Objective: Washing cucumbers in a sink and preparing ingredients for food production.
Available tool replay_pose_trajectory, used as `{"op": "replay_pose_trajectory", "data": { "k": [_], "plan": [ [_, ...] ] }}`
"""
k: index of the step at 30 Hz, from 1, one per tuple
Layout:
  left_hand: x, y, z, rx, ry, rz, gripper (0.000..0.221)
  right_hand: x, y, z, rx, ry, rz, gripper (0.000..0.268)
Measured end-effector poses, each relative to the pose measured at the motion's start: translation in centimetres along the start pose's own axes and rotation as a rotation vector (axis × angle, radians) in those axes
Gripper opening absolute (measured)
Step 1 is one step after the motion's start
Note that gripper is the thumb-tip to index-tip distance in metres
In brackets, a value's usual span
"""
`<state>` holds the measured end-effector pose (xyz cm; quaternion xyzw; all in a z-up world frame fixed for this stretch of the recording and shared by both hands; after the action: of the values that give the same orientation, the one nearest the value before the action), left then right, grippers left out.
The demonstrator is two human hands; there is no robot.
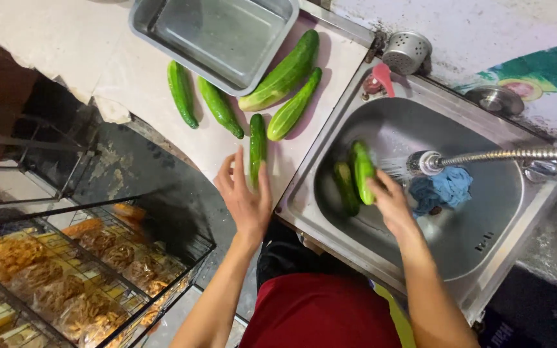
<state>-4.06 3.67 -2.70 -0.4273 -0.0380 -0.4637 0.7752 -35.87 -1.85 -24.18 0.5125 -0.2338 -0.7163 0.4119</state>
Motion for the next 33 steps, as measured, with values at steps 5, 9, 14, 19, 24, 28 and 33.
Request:
{"op": "replay_pose_trajectory", "data": {
  "k": [5,9,14,19,24,28,33],
  "plan": [
    [-5.4,-7.2,-7.5,-0.510,0.471,0.125,0.044,1.6,-2.2,1.1,1.046,0.167,-0.330,0.039],
    [-14.2,-7.0,-22.5,-0.580,0.759,0.628,0.063,3.2,-2.5,0.5,1.400,0.643,-0.033,0.039],
    [-18.2,-9.4,-32.4,-0.267,0.824,0.074,0.075,0.6,-1.4,4.0,0.641,-0.304,-0.215,0.043],
    [-14.7,-7.6,-32.2,-0.504,1.115,0.598,0.061,-4.6,2.9,5.6,0.626,-0.171,-0.305,0.044],
    [-16.2,-9.9,-27.4,-1.355,1.226,1.216,0.045,-2.0,0.4,6.1,1.048,0.115,-0.345,0.036],
    [-15.0,-8.2,-27.9,-1.140,1.008,1.065,0.041,-2.6,-0.1,4.6,1.108,0.265,-0.466,0.038],
    [-12.7,-7.2,-28.4,-0.868,0.736,1.098,0.050,-2.8,1.0,3.6,0.863,0.175,-0.430,0.038]
  ]
}}
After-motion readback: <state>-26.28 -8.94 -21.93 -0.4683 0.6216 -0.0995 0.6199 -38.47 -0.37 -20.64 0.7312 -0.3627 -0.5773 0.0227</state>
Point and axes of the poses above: each hand's wrist, its own x-axis towards the middle knuckle, its own z-axis out of the back of the hand, y = z × x, the point moved 5 cm from there along x, towards the middle knuckle, and after that the axes turned 12 degrees about -y, right-handed, at the moved point
